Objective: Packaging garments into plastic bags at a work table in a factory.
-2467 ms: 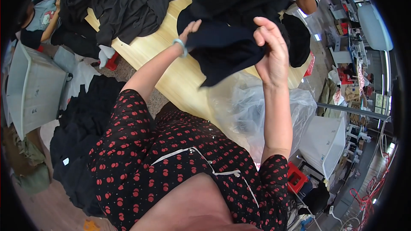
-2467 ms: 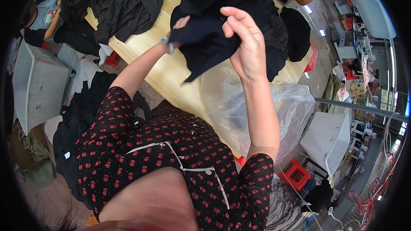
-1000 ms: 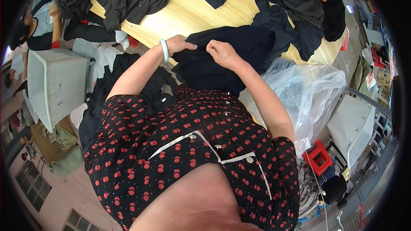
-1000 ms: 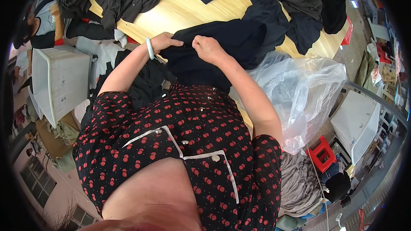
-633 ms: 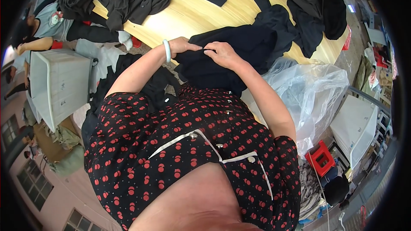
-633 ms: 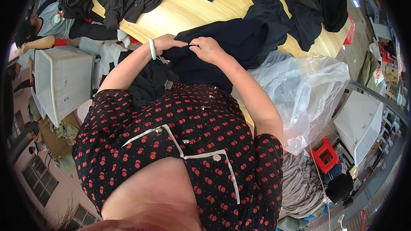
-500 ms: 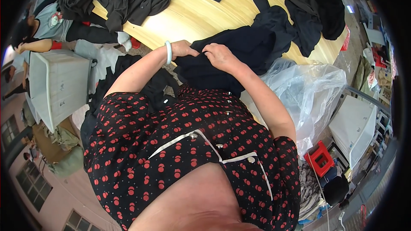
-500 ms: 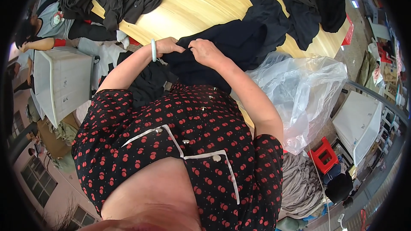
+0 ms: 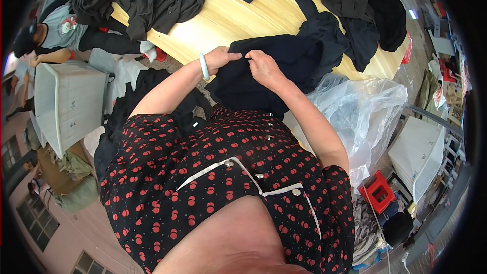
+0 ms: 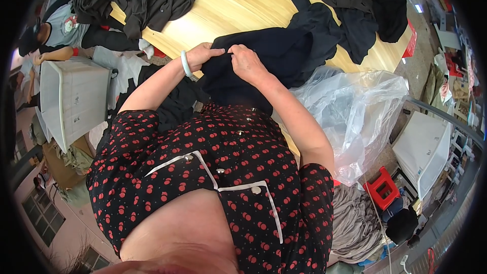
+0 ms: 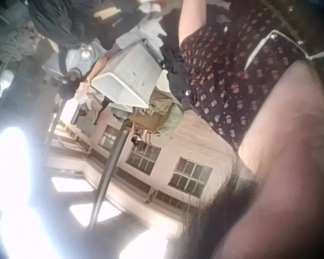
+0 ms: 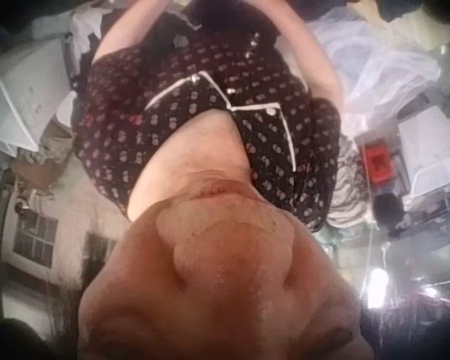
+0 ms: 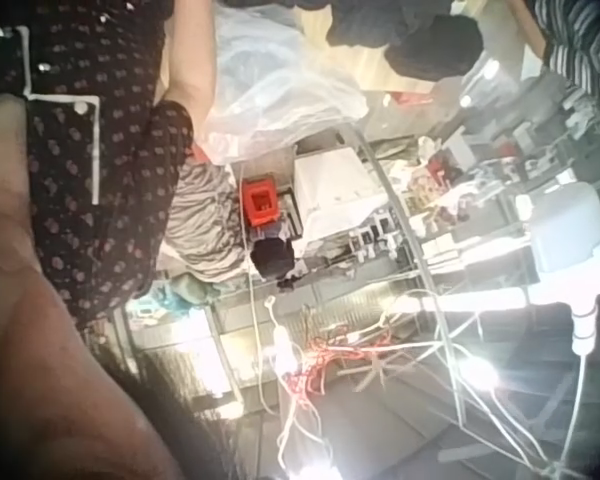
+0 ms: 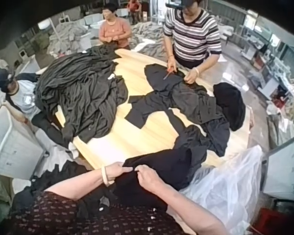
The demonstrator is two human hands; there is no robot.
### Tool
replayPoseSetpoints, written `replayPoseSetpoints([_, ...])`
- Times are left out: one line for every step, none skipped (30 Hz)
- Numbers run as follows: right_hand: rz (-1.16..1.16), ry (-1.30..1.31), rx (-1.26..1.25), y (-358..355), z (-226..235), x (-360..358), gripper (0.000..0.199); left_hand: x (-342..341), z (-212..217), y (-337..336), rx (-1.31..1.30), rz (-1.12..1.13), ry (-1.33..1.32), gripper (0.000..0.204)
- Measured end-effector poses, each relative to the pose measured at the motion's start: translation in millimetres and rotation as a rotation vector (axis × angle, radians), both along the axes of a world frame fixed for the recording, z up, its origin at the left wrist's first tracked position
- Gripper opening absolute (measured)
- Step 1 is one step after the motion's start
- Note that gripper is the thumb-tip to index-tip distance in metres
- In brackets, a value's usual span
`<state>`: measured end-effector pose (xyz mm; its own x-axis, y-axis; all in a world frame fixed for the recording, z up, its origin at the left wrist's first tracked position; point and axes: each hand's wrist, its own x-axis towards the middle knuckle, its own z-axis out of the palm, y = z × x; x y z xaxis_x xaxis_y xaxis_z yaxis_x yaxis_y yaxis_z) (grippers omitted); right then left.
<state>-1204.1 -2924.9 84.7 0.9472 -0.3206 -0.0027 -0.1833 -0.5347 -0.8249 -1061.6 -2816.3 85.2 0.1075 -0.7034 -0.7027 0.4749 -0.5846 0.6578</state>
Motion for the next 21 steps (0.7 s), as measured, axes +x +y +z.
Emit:
replayPoseSetpoints([0.0,-0.001,-0.001,0,-2,-1,0.017,-1,-1,0,0.014,0.024,0.033,0.023])
replayPoseSetpoints([-0.01,0.002,-0.011,0,-5,-2,0.015,-2,-2,0,0.027,0.048,0.066,0.025])
replayPoseSetpoints([-0.019,0.006,-0.02,0,-6,-3,0.014,-3,-4,1,0.028,0.049,0.066,0.025])
replayPoseSetpoints([-0.018,0.006,-0.02,0,-7,-3,0.014,-5,-5,1,0.043,0.045,0.056,0.025])
replayPoseSetpoints([-0.013,0.013,-0.022,0,-7,-4,0.014,-6,-6,1,0.058,0.04,0.046,0.026])
replayPoseSetpoints([-0.009,0.02,-0.024,0,-7,-4,0.014,-8,-7,0,0.058,0.04,0.046,0.026])
replayPoseSetpoints([-0.009,0.02,-0.025,0,-6,-4,0.014,-10,-7,-1,0.081,0.035,-0.016,0.026])
replayPoseSetpoints([-0.013,0.024,0.006,0,-5,-4,0.013,-12,-7,-2,0.104,0.031,-0.079,0.027])
replayPoseSetpoints([-0.017,0.027,0.036,0,-2,-5,0.013,-13,-8,-4,0.103,0.03,-0.079,0.027])
replayPoseSetpoints([-0.018,0.028,0.036,0,1,-4,0.013,-13,-10,-5,0.092,0.035,-0.113,0.026])
replayPoseSetpoints([-0.036,0.076,0.101,0,5,-4,0.014,-14,-11,-6,0.081,0.04,-0.146,0.026])
replayPoseSetpoints([-0.054,0.124,0.167,0,9,-3,0.014,-13,-11,-7,0.08,0.039,-0.146,0.026])
replayPoseSetpoints([-0.055,0.124,0.166,0,10,-2,0.014,-13,-12,-9,0.085,0.026,-0.186,0.025])
replayPoseSetpoints([-0.084,0.12,0.157,0,11,-2,0.015,-13,-12,-10,0.09,0.014,-0.226,0.023])
replayPoseSetpoints([-0.113,0.115,0.149,0,11,-2,0.015,-14,-10,-10,0.09,0.013,-0.226,0.023])
replayPoseSetpoints([-0.114,0.115,0.149,0,9,-3,0.015,-14,-8,-11,0.07,0.018,-0.238,0.023])
replayPoseSetpoints([-0.143,0.032,0.118,1,5,-4,0.014,-15,-5,-12,0.051,0.022,-0.25,0.022])
replayPoseSetpoints([-0.171,-0.051,0.089,1,2,-6,0.014,-14,-1,-13,0.052,0.022,-0.25,0.022])
replayPoseSetpoints([-0.172,-0.051,0.09,0,0,-7,0.014,-14,4,-14,0.049,0.004,-0.241,0.018])
replayPoseSetpoints([-0.133,-0.089,0.007,-1,-2,-8,0.013,-14,7,-15,0.045,-0.015,-0.232,0.015])
replayPoseSetpoints([-0.091,-0.128,-0.078,-2,-1,-8,0.012,-14,7,-16,0.046,-0.013,-0.232,0.015])
